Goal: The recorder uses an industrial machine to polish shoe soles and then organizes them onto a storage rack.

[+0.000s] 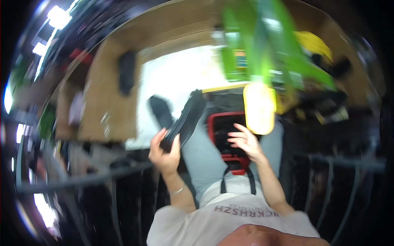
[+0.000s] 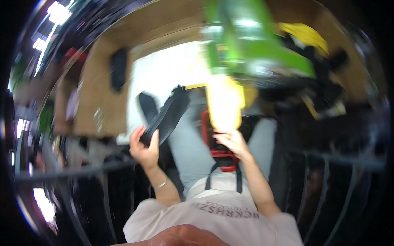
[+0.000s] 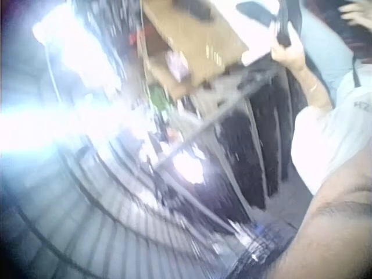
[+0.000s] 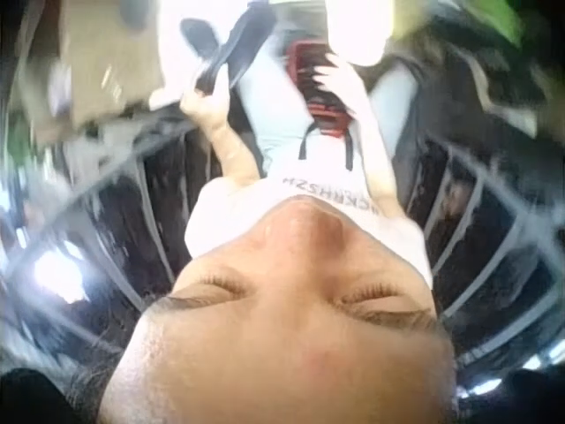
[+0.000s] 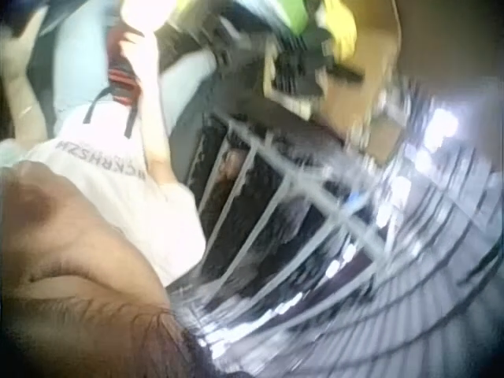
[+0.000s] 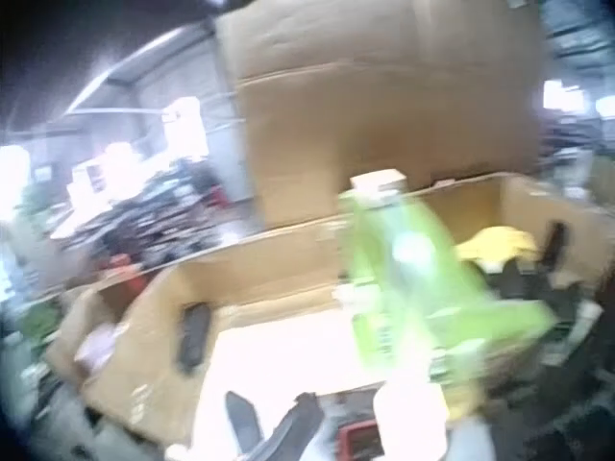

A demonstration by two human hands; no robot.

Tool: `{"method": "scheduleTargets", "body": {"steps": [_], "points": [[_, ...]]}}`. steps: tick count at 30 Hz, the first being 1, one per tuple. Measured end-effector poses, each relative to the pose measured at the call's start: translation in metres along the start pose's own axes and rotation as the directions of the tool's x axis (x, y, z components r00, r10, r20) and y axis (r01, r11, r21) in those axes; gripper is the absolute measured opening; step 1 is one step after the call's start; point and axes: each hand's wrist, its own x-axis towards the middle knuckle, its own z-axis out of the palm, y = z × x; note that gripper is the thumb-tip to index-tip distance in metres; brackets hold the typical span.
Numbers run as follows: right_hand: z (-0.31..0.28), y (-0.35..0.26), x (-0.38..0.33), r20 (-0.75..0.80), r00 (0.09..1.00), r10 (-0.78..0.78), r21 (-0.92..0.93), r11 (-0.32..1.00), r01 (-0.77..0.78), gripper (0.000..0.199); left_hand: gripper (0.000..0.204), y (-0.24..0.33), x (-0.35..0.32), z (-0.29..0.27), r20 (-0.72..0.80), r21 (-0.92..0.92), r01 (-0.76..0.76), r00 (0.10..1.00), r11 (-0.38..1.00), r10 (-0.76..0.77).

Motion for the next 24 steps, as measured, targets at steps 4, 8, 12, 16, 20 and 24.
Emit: {"method": "scheduleTargets", "body": {"steps": [4, 8, 12, 16, 20, 24], "points": [[-0.016, -0.004, -0.019, -0.071, 0.993, -0.097, 0.479, 0.87, 0.119, 0.067, 0.058, 0.021, -0.019, 0.034, 0.399, -0.344, 0.12, 0.917, 0.931, 0.029], [-0.053, -0.015, -0.066, -0.232, 0.972, -0.043, 0.307, 0.945, 0.115, 0.047, 0.063, 0.028, -0.035, 0.063, 0.499, -0.476, 0.236, 0.866, 0.848, 0.039], [-0.079, -0.016, -0.115, -0.288, 0.954, -0.083, 0.328, 0.928, 0.179, 0.053, 0.073, 0.039, -0.046, 0.096, 0.622, -0.509, 0.314, 0.777, 0.801, 0.091], [-0.087, 0.001, -0.143, -0.416, 0.909, -0.042, 0.218, 0.965, 0.144, 0.054, 0.076, 0.06, -0.059, 0.115, 0.751, -0.529, 0.571, 0.66, 0.627, 0.032], [-0.09, 0.018, -0.154, -0.412, 0.9, 0.144, 0.203, 0.977, -0.064, 0.038, 0.062, 0.077, -0.08, 0.134, 0.778, -0.521, 0.793, 0.594, 0.316, -0.207], [-0.071, 0.028, -0.159, -0.322, 0.936, 0.144, 0.189, 0.978, -0.085, 0.043, 0.03, 0.098, -0.121, 0.141, 0.766, -0.506, 0.851, 0.518, 0.142, -0.381]]}}
